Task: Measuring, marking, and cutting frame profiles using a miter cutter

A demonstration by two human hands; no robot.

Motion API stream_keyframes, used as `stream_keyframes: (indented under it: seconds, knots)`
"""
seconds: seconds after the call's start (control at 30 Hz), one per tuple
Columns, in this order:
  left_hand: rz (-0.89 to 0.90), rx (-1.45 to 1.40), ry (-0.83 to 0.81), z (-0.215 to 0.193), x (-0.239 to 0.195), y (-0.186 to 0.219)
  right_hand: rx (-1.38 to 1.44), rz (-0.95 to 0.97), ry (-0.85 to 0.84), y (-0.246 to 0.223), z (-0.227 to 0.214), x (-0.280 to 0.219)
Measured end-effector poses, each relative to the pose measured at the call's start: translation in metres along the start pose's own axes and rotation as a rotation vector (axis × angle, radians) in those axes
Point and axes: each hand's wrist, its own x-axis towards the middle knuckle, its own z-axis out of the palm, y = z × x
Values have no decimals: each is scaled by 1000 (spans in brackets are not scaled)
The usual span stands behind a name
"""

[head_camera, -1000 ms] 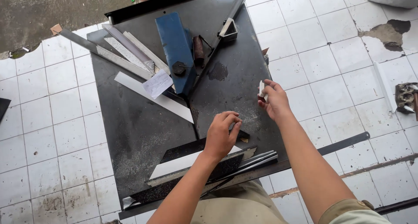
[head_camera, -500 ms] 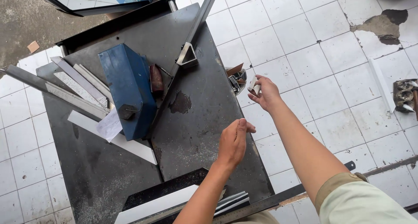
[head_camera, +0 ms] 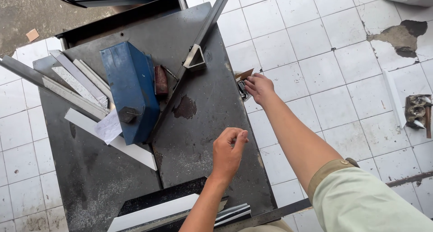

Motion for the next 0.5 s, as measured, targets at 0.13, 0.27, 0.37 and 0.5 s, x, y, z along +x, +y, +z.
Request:
stream_keyframes:
  seconds: [0.13,0.27,0.37,0.5]
  knots:
    - [26,2,47,-20,-13,7,180,-138,86,-30,15,-84]
    - [55,40,111,-59,-42,-12,155,-120,37,-19,32,-157]
    - [94,123,216,-105,-64,-30,-28,-178,-110,11,58,-214]
    - [94,439,344,-174,-81,-57,-167,-129,-470,41,99,-300]
